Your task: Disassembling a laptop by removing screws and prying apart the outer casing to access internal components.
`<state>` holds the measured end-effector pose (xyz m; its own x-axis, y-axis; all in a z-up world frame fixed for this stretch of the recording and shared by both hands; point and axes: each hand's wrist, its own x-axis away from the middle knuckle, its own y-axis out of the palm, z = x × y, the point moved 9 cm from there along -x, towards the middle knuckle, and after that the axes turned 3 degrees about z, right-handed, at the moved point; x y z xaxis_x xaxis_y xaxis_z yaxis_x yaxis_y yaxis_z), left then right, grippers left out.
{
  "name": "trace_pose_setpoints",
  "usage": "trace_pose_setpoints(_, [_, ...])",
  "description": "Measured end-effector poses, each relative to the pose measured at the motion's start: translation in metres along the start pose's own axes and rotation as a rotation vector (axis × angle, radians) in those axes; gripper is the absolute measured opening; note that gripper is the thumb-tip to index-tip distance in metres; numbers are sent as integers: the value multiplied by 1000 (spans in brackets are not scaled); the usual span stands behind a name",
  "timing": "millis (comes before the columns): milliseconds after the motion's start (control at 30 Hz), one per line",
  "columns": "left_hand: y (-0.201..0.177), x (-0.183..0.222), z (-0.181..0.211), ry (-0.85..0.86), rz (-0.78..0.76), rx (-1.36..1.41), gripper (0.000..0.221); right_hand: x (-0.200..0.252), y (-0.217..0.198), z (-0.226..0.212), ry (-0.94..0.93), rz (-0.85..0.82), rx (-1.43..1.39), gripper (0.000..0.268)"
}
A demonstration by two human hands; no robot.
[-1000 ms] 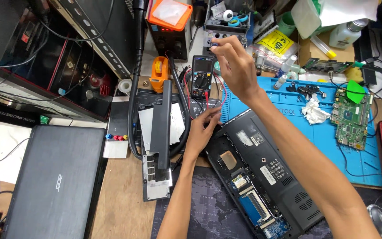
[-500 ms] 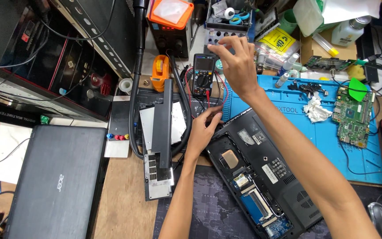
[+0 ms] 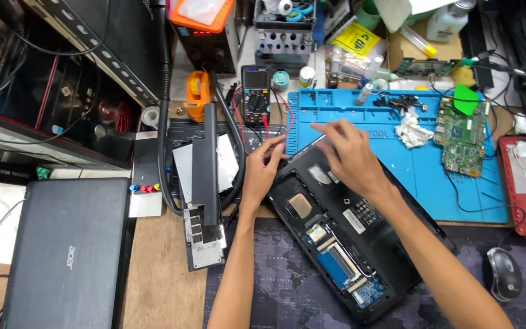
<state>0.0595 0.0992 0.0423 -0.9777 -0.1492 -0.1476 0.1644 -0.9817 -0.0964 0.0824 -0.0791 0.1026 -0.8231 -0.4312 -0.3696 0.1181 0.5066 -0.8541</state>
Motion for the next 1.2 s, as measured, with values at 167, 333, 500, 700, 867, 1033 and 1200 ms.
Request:
trace_pose_setpoints(167, [18, 7, -6, 151, -43, -302, 28, 73, -12, 31, 165, -111, 77, 46])
trace_pose_setpoints(333, [49, 42, 12, 297, -144, -717, 39, 131, -30, 56, 315, -106, 74, 51])
trace_pose_setpoints(500, [54, 83, 27, 232, -157, -849, 52, 159, -38, 63, 328, -106, 118, 47])
trace_pose_setpoints(700, [46, 129, 42, -19, -150, -558, 45, 161, -40, 60, 314, -46, 147, 46])
trace_pose_setpoints(867, [46, 154, 35, -223, -51, -357, 47, 156, -48, 52, 259, 17, 141, 51])
trace_pose_setpoints(1033, [48, 181, 45, -454, 210, -60, 68, 162, -52, 67, 471, 11, 133, 64])
trace_pose_setpoints(1200, [57, 221, 22, -895, 363, 393, 76, 162, -50, 69, 533, -23, 152, 75])
